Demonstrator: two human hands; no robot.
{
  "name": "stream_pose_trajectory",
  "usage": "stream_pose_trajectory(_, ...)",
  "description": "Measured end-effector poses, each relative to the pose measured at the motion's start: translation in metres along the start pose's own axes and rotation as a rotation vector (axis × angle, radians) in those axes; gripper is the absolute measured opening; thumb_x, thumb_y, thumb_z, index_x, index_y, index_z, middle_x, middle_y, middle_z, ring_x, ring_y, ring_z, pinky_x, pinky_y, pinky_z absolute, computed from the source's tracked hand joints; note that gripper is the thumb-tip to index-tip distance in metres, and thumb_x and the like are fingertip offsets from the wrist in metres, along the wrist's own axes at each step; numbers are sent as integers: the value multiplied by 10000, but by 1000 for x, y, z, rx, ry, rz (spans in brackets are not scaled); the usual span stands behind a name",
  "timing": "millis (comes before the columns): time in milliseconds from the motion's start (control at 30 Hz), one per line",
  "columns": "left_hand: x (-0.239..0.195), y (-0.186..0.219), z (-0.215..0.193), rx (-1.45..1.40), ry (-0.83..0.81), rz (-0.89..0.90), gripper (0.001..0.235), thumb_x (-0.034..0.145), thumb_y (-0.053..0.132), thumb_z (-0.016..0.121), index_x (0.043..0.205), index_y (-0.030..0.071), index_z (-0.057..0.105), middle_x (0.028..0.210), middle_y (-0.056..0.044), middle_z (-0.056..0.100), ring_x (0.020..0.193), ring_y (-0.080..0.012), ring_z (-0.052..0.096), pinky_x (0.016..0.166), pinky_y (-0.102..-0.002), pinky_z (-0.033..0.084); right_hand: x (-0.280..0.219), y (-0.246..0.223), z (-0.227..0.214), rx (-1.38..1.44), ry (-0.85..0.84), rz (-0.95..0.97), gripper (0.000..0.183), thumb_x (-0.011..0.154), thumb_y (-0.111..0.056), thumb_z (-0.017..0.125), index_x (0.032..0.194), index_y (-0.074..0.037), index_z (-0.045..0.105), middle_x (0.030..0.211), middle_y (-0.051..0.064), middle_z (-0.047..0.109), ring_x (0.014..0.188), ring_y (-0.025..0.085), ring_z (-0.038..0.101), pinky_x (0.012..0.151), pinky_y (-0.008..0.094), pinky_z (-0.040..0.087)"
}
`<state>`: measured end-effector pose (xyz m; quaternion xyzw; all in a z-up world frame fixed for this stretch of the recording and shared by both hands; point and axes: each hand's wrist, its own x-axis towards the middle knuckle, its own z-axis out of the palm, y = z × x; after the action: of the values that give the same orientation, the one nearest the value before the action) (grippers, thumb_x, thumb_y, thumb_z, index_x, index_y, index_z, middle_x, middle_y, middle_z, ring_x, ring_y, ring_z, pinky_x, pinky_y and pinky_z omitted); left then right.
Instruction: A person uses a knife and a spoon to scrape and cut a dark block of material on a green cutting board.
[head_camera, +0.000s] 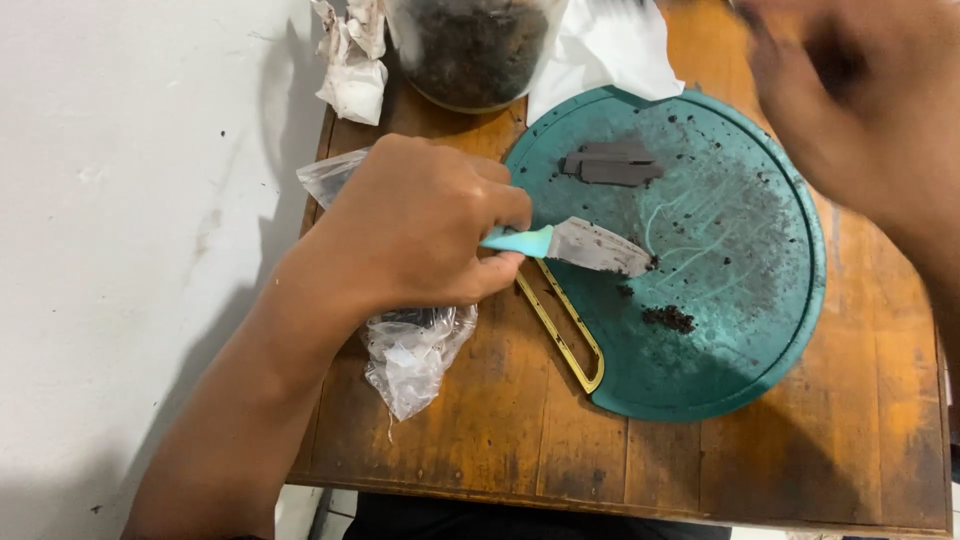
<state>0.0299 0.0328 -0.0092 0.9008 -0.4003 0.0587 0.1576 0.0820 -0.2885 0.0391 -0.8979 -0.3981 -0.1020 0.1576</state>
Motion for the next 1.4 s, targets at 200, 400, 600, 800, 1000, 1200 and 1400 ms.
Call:
stream_pose_trajectory(200,5,-1,1,-2,-88,-43,178,869,365,750,883,198,810,602,83,675,460,-84,569,362,-236,402,-119,-13,18,-60,-124,315,277,973,-89,723,1230,-13,793,707,160,753,322,113,566,282,282,499)
stream_pose_trajectory(400,0,4,3,44,52,-9,138,790,335,745,854,233,813,623,95,617,532,-168,581,398,-372,364,-169,0,40,-218,-78,119,269,938,-125,789,1205,-145,823,786,3,755,652,170,681,555,372,507)
stream_pose_trajectory(600,-2,3,-6,36,58,2,124,797,288,776,862,199,833,689,103,711,539,-117,629,416,-319,427,-181,18,29,-143,-193,242,323,935,-164,709,1251,-164,775,912,64,778,674,214,709,611,438,627)
stream_pose_trajectory(800,-7,15,-30,-8,0,-104,176,841,295,864,961,168,848,768,34,792,518,-104,698,529,-312,582,-163,7,37,-385,-228,570,315,1070,-279,641,1335,-244,807,379,19,510,414,179,471,474,345,383)
stream_pose_trajectory(1000,-10,23,-41,-47,-69,-119,122,774,257,779,866,215,848,706,84,762,566,-121,645,458,-346,458,-142,-33,27,-530,-523,753,355,1100,-382,489,1379,-344,705,355,-13,648,291,95,499,356,233,419)
stream_pose_trajectory(1200,-8,27,-37,-36,-141,-146,158,662,247,723,806,277,782,638,89,673,621,-218,606,508,-425,396,-151,-50,38,-598,-527,545,495,1006,-457,508,1493,-410,581,891,-80,804,630,241,789,452,419,606)
stream_pose_trajectory(1400,-8,21,-28,-38,-128,-148,186,720,259,737,865,199,836,690,80,736,619,-196,644,472,-404,423,-139,-46,39,-329,-362,347,340,936,-319,623,1236,-373,773,884,-74,821,657,185,800,465,424,607)
